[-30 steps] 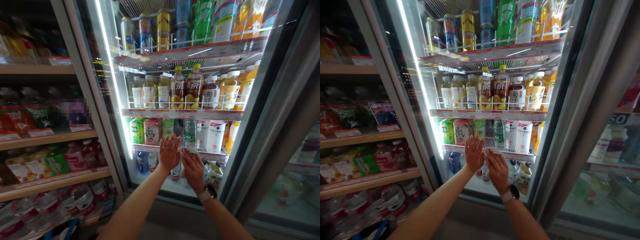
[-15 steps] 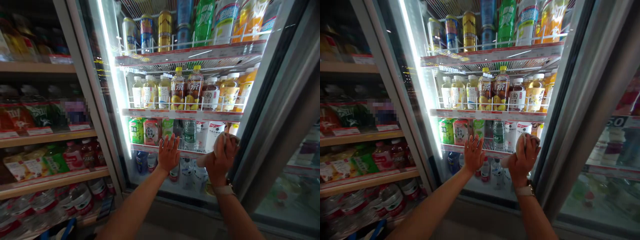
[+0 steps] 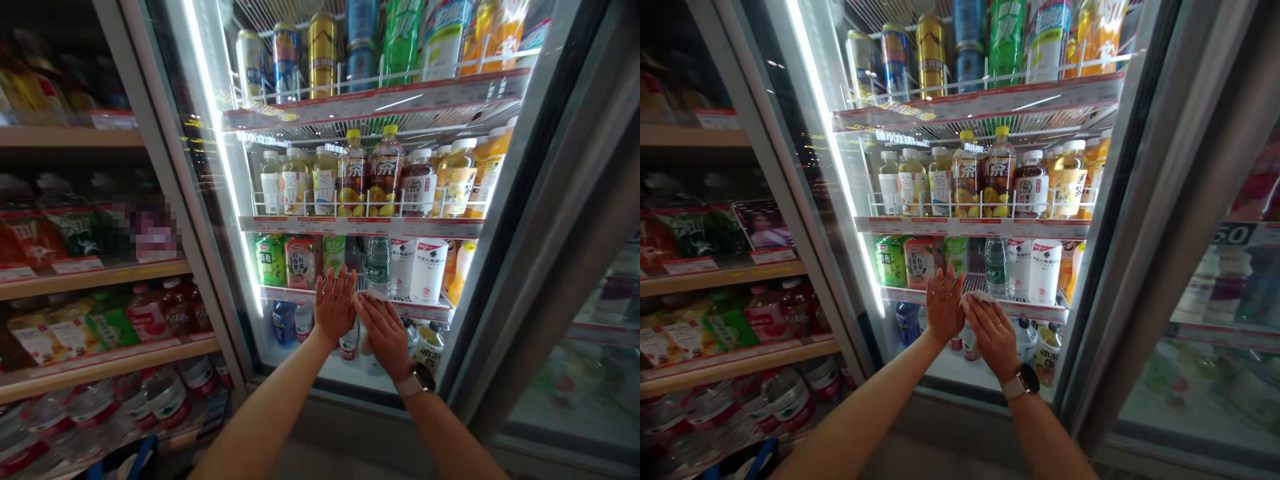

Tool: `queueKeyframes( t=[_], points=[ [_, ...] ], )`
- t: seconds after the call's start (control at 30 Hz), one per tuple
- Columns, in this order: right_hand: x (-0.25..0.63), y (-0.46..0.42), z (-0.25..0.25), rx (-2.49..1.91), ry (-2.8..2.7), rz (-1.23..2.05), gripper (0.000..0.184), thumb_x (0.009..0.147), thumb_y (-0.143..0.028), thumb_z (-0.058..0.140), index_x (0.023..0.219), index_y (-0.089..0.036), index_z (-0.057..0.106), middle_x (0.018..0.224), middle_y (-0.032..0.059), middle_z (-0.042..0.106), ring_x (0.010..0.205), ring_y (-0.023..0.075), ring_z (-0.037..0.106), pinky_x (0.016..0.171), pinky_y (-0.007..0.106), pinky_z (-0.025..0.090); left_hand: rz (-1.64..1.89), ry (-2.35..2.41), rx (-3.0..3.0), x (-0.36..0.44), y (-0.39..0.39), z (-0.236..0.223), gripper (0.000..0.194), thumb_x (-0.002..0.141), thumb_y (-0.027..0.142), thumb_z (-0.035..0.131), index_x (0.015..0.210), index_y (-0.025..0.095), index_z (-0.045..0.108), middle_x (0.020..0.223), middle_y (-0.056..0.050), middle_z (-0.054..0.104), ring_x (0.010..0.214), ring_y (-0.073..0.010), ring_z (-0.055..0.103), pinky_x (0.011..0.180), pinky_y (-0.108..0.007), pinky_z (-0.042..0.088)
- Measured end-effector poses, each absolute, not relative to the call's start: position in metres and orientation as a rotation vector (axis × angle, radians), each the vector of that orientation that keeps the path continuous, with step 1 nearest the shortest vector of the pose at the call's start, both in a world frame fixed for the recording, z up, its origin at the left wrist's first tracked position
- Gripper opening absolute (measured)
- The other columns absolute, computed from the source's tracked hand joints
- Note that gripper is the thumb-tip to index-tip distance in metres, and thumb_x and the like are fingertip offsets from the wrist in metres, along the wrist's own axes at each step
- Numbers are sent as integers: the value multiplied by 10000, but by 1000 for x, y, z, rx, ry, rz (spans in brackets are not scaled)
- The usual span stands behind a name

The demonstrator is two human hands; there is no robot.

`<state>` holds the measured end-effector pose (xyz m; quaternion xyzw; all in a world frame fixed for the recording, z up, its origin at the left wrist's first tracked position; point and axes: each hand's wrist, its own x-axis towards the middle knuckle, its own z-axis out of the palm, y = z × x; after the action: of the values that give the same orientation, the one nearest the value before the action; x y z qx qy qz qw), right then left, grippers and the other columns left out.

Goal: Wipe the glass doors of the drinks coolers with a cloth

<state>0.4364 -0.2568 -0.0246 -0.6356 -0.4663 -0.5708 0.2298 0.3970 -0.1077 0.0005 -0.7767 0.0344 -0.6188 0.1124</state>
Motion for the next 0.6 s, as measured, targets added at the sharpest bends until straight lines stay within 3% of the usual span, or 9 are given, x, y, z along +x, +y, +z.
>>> queueKeyframes(
  t=[0.2, 0.37, 0.6],
  points=[
    [463, -301, 5, -1724, -933, -1655, 589, 875, -35, 403, 1434, -216, 453, 1374, 97, 585, 1358, 235, 456, 1187, 497, 267, -1820, 101, -2285, 397, -108, 0, 621, 962, 303, 355, 1540, 171, 169, 1564, -88, 309, 1494, -249, 132, 1219, -461, 119],
    [475, -320, 33, -1587, -507, -1650, 656, 812, -91, 433, 1466, -137, 409, 1495, 164, 430, 1401, 339, 374, 1147, 603, 279, -1828, 93, -2284, 397, -108, 0, 626, 952, 295, 379, 1537, 175, 189, 1555, -92, 322, 1489, -248, 153, 1221, -459, 115],
    [465, -291, 27, -1544, -532, -1652, 590, 869, -110, 390, 1455, -165, 430, 1441, 149, 506, 1375, 326, 419, 1139, 618, 287, -1833, 67, -2243, 397, -110, 0, 611, 959, 305, 360, 1532, 166, 202, 1537, -92, 360, 1484, -250, 173, 1215, -452, 142]
  ],
)
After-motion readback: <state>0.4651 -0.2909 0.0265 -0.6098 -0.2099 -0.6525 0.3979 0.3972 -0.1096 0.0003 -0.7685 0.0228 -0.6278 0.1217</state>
